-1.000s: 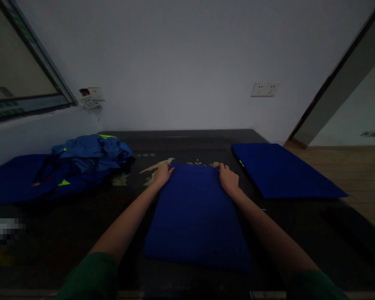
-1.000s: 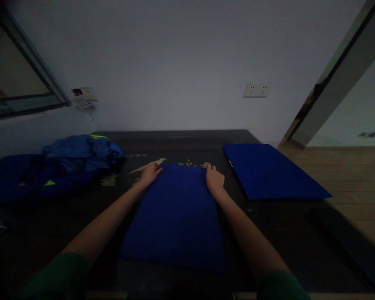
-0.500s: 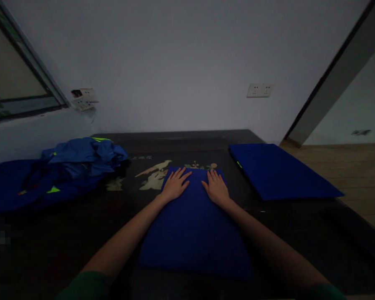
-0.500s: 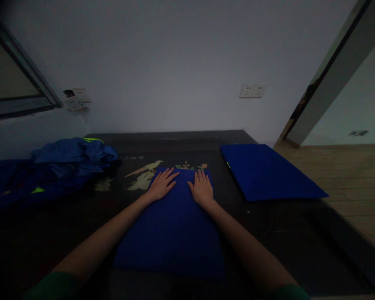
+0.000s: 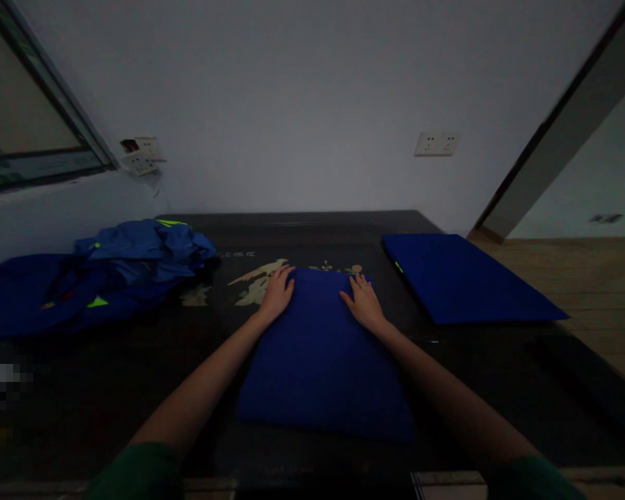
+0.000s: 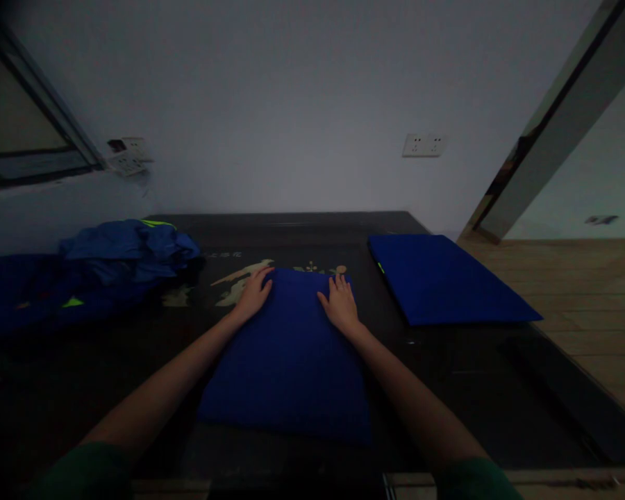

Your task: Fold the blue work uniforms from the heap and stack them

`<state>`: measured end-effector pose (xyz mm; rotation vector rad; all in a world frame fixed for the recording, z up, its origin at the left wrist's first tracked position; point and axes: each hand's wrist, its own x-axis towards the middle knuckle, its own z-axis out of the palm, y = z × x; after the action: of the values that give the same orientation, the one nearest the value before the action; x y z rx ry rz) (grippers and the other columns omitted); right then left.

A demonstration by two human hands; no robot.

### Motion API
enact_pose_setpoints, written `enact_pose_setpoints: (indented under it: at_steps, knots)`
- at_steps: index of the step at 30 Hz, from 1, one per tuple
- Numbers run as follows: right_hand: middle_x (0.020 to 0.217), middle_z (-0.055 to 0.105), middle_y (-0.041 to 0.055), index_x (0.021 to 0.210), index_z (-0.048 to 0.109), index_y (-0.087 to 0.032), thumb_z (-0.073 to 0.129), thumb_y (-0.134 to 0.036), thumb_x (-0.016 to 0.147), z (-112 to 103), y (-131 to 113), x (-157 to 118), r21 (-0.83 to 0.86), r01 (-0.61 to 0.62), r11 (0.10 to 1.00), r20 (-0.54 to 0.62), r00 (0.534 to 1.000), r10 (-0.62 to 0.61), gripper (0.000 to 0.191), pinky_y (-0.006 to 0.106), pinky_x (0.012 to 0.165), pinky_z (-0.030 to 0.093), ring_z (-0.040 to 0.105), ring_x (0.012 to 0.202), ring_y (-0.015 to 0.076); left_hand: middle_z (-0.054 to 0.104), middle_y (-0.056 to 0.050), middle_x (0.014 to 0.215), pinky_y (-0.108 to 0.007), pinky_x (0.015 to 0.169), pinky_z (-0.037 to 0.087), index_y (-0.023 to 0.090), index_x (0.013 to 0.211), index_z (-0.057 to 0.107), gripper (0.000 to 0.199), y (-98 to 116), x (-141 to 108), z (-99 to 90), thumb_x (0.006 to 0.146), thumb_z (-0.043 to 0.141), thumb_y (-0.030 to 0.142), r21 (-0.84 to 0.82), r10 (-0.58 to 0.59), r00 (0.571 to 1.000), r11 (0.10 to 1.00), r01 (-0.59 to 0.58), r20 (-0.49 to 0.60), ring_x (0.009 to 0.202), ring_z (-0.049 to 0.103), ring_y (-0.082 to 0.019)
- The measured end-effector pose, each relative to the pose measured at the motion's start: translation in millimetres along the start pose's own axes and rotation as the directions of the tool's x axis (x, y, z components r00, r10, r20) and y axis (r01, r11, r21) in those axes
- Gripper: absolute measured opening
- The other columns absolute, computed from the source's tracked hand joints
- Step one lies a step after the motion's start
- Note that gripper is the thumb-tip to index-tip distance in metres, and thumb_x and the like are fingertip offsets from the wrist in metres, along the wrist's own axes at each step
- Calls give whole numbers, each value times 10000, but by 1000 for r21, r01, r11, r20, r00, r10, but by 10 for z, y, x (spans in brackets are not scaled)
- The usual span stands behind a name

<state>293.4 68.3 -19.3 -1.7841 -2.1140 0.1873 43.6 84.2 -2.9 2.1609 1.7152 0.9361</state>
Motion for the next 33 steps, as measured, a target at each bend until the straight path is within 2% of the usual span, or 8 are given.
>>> enact_pose_setpoints:
  at_steps: [4, 9, 12, 16, 21, 24, 29, 33]
  knots:
    - [1531, 302, 166, 1417, 429, -114, 381, -392, 950, -71, 71, -7, 39, 55, 998, -57, 997, -53, 546, 498, 1140, 206, 206, 1436, 300, 436, -94, 1444, -416, 1156, 199, 214, 1297, 533, 412, -113, -6, -135, 894, 456, 234, 54, 21, 996, 998, -26, 92, 1380, 315, -246]
    - [1458, 413, 185, 1394, 456, -111, 418, -377, 945, -133, 200, 13, -31, -52, 998, -90, 995, 49, 523, 484, 1099, 276, 319, 1373, 325, 528, -160, 1333, -473, 1090, 258, 174, 1120, 622, 332, -227, 155, -162, 833, 577, 334, -23, -342, 940, 940, 342, 6, 1350, 328, -369]
    - [1286, 553, 221, 1236, 609, -114, 462, -355, 927, -216, 384, 110, -7, -187, 982, -144, 972, 184, 419, 476, 1000, 376, 450, 1242, 346, 639, -166, 1108, -449, 979, 372, 161, 869, 658, 199, -308, 310, -197, 827, 568, 334, -68, -416, 908, 906, 418, 50, 1238, 456, -383]
    - [1004, 672, 152, 918, 711, -148, 593, -270, 845, -325, 568, 305, 318, -311, 896, -26, 941, 336, 184, 418, 886, 447, 591, 1009, 286, 667, -127, 919, -314, 775, 452, 146, 888, 633, 208, -338, 440, -259, 857, 504, 306, -193, -387, 908, 890, 413, 160, 930, 617, -265]
    - [780, 657, 23, 1062, 645, -143, 584, -200, 828, -371, 577, 396, 537, -260, 802, 25, 956, 293, 248, 246, 663, 470, 613, 709, 141, 657, -90, 917, -259, 639, 444, 164, 1209, 530, 383, -312, 459, -306, 893, 459, 369, -342, -320, 918, 857, 387, 236, 756, 605, -182]
    - [622, 566, -47, 1111, 622, -152, 583, -142, 801, -370, 580, 393, 655, -210, 726, 70, 973, 219, 312, 206, 534, 405, 542, 562, 106, 655, -73, 971, -250, 638, 443, 200, 1230, 543, 389, -331, 481, -297, 890, 470, 373, -446, -221, 916, 819, 361, 335, 747, 599, -164]
    - [539, 492, -77, 1002, 634, -132, 603, -127, 780, -359, 655, 476, 647, -226, 728, 122, 973, 194, 224, 200, 462, 344, 476, 471, 91, 661, -49, 867, -241, 644, 448, 172, 1091, 571, 291, -388, 565, -270, 855, 532, 338, -443, -189, 929, 836, 322, 318, 727, 606, -155]
    - [556, 499, -77, 970, 647, -142, 657, -145, 756, -342, 704, 557, 551, -157, 820, 46, 986, 159, 214, 203, 507, 357, 478, 496, 84, 662, -25, 804, -253, 663, 469, 166, 1015, 550, 216, -430, 628, -278, 844, 552, 299, -300, -205, 935, 908, 292, 289, 721, 623, -152]
